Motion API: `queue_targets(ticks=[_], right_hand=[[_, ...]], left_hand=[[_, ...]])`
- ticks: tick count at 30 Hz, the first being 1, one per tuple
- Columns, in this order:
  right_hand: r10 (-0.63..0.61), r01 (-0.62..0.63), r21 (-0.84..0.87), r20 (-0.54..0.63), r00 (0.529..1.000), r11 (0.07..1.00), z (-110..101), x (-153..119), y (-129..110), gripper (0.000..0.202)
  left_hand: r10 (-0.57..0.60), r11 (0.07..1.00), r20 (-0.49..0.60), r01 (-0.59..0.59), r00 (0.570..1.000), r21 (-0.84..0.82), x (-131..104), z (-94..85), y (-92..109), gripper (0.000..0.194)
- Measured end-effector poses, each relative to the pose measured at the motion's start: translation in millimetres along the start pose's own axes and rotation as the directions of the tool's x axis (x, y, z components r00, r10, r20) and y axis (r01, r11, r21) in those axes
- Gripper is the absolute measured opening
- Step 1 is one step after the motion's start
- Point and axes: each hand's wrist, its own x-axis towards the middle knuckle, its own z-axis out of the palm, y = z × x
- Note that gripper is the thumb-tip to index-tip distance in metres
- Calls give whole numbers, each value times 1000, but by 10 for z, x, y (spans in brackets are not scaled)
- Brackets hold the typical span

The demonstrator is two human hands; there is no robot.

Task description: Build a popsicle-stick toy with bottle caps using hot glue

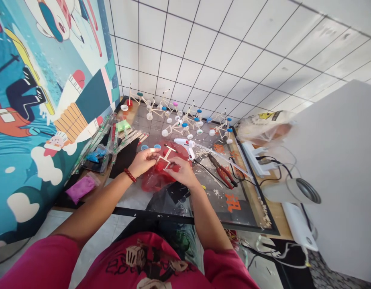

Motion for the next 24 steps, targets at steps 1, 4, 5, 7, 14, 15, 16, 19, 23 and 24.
queue_targets(ticks=[1,4,5,7,14,15,16,19,23,24], right_hand=[[-2,2,-9,0,1000,1000,-2,-2,-9,24],[-12,12,-22,-3,1000,1000,3,-5,-26,22],[-14,14,-24,-3,1000,1000,9,-5,-30,20],[-3,3,-25,0,1000,1000,25,-1,-36,18],[94,-94,67,-9,996,993,82,4,-48,17],[99,-99,80,-6,995,992,88,2,-50,17],[101,-100,89,-5,995,991,94,0,-51,17],[103,-103,96,1,995,990,106,-5,-53,18],[119,-120,91,25,993,989,113,-2,-59,19],[122,-124,87,31,992,988,115,-1,-64,19]], left_hand=[[-4,1000,1,4,1000,-13,-1,1,-2,51],[-17,999,-1,17,1000,-33,2,4,-14,51],[-20,999,-1,20,1000,-32,3,6,-17,52],[-27,999,6,27,1000,-24,1,12,-16,52],[23,1000,22,-22,1000,-8,-44,70,47,46],[22,1000,31,-22,999,-14,-51,82,51,46],[17,1000,40,-16,999,-23,-58,93,53,45],[-16,997,38,19,999,-80,-79,129,65,46],[-71,985,12,72,997,-158,-106,174,104,45],[-76,983,5,76,997,-168,-110,184,113,45]])
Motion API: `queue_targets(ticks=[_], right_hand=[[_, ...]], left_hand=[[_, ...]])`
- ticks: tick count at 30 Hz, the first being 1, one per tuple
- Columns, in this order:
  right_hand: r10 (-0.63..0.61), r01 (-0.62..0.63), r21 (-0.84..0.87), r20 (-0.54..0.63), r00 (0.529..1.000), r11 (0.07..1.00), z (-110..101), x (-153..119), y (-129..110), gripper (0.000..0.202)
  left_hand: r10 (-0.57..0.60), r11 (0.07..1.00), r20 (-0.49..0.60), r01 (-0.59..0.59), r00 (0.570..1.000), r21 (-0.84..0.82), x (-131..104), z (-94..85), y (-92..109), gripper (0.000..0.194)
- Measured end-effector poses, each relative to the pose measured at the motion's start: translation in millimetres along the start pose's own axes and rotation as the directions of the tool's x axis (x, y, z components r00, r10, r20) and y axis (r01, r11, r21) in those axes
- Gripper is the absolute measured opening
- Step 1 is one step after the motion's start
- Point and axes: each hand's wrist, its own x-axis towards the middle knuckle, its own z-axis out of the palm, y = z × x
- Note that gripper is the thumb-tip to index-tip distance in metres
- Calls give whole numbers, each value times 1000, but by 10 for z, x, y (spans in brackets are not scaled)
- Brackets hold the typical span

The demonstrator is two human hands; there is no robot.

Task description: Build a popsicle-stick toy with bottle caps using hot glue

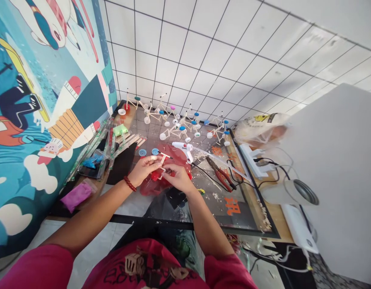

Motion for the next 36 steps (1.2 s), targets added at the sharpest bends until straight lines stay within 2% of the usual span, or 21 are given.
queue_targets(ticks=[9,11,15,19,22,25,28,32,36], right_hand=[[22,-23,25,43,999,999,17,-18,-52,24],[48,-48,31,-7,999,998,7,-12,-27,27],[106,-98,50,-205,973,994,-18,30,65,29],[144,-93,174,-308,940,980,-41,59,109,31],[90,-27,189,-334,938,982,-60,47,59,35],[-25,48,70,-308,951,996,-77,25,-20,35],[-112,106,-36,-274,955,994,-85,14,-71,25],[-164,152,-61,-286,944,986,-89,10,-79,19],[-160,148,-62,-297,941,987,-95,6,-81,18]], left_hand=[[-76,996,-123,69,990,-62,-8,26,-7,39],[-105,992,-134,94,985,-82,0,9,-25,38],[-132,988,-124,120,984,-96,17,-20,-63,39],[-122,992,-105,118,987,-43,2,-3,-55,39],[-85,996,-102,88,991,22,-19,23,-43,38],[-39,992,-75,48,996,115,-32,26,-60,36],[6,983,-28,-1,1000,184,-36,7,-101,35],[35,966,12,-37,999,255,-44,-17,-137,31],[67,944,16,-69,998,323,-62,-7,-113,29]])
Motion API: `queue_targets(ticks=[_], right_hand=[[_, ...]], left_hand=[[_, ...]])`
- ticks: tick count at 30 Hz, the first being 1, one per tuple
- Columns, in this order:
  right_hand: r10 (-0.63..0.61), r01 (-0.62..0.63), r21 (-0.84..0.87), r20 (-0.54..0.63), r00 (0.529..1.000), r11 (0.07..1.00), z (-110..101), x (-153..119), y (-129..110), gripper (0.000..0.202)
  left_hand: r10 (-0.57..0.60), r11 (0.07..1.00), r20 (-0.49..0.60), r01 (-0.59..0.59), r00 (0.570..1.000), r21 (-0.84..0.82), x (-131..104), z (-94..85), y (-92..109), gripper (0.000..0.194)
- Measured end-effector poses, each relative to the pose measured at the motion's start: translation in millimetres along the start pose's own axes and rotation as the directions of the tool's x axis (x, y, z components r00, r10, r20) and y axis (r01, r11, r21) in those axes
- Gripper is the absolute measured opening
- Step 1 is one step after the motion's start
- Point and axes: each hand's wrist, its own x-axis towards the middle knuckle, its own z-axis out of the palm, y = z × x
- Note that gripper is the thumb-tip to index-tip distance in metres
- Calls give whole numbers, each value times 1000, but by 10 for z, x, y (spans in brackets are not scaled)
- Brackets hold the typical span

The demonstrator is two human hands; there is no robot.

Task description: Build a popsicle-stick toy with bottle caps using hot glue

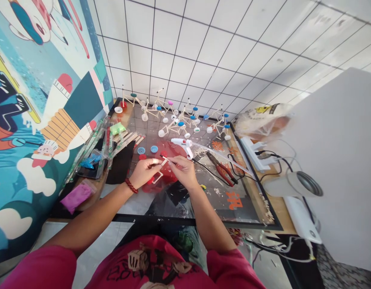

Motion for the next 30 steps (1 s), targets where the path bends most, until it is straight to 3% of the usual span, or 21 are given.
queue_targets(ticks=[10,15,18,21,25,27,30], right_hand=[[14,-14,4,22,1000,1000,19,-15,10,20],[90,-89,52,-24,996,995,31,-23,33,54],[144,-145,91,17,989,985,24,-16,35,66],[228,-244,190,101,968,951,28,-8,34,61],[286,-349,409,208,935,843,84,-13,16,31],[308,-375,482,215,927,792,126,-23,-2,24],[349,-404,555,208,914,727,182,-34,-30,17]], left_hand=[[-15,1000,-38,14,999,-13,-14,13,60,29],[-83,991,-25,79,996,-112,-16,19,66,35],[-100,964,-28,90,995,-252,-4,14,91,32],[-157,855,102,187,982,-484,10,-5,130,27],[-228,625,360,419,905,-659,8,-11,154,23],[-253,548,403,474,880,-690,-3,9,144,21],[-274,519,395,481,877,-706,-14,56,110,21]])
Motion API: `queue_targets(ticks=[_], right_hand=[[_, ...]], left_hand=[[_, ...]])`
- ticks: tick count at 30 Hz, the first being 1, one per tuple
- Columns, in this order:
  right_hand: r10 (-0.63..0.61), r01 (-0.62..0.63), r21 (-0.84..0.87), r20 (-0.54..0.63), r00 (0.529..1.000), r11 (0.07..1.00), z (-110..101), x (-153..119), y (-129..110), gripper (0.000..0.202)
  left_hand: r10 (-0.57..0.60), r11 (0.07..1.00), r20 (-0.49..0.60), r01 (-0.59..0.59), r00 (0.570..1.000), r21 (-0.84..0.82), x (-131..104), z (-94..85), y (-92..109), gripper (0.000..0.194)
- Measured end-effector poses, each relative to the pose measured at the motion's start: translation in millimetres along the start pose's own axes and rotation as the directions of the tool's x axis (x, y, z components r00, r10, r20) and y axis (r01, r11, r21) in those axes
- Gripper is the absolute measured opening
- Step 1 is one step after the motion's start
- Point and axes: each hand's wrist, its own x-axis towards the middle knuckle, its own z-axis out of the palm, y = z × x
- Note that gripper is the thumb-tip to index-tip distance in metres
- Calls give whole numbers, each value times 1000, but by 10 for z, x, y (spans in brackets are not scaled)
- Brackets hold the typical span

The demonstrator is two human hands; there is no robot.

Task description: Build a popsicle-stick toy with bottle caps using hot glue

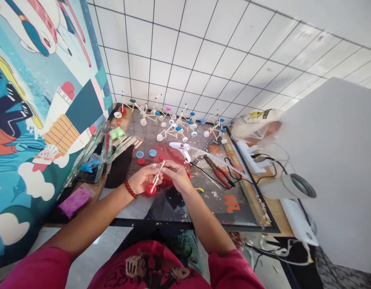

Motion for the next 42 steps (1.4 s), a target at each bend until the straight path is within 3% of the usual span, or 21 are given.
queue_targets(ticks=[6,10,15,18,20,24,27,36,42], right_hand=[[94,-77,189,-83,992,979,67,4,-35,21],[27,3,151,-198,980,989,87,5,-93,21],[20,-9,67,-176,984,998,84,-8,-96,23],[26,-29,-16,-158,987,999,41,-11,-72,39],[-73,50,-135,-172,982,990,-3,-11,-75,46],[-340,266,-412,-118,933,872,-91,-15,-141,28],[-412,325,-471,-92,907,820,-127,-21,-183,24],[-324,248,-444,-103,941,861,-90,-52,-212,17],[-333,249,-460,-109,937,852,-100,-53,-191,17]], left_hand=[[68,995,-18,-66,998,80,27,29,-32,26],[159,964,-8,-153,987,218,-3,72,-27,38],[281,862,12,-258,960,436,-17,54,-106,31],[282,865,-40,-236,959,443,-4,30,-132,30],[270,872,-57,-219,961,438,4,23,-128,32],[260,882,-92,-198,961,428,4,36,-110,35],[268,881,-105,-200,958,428,-6,59,-106,36],[269,875,-101,-199,958,442,-8,49,-117,35],[278,860,-93,-204,956,467,-17,59,-139,33]])
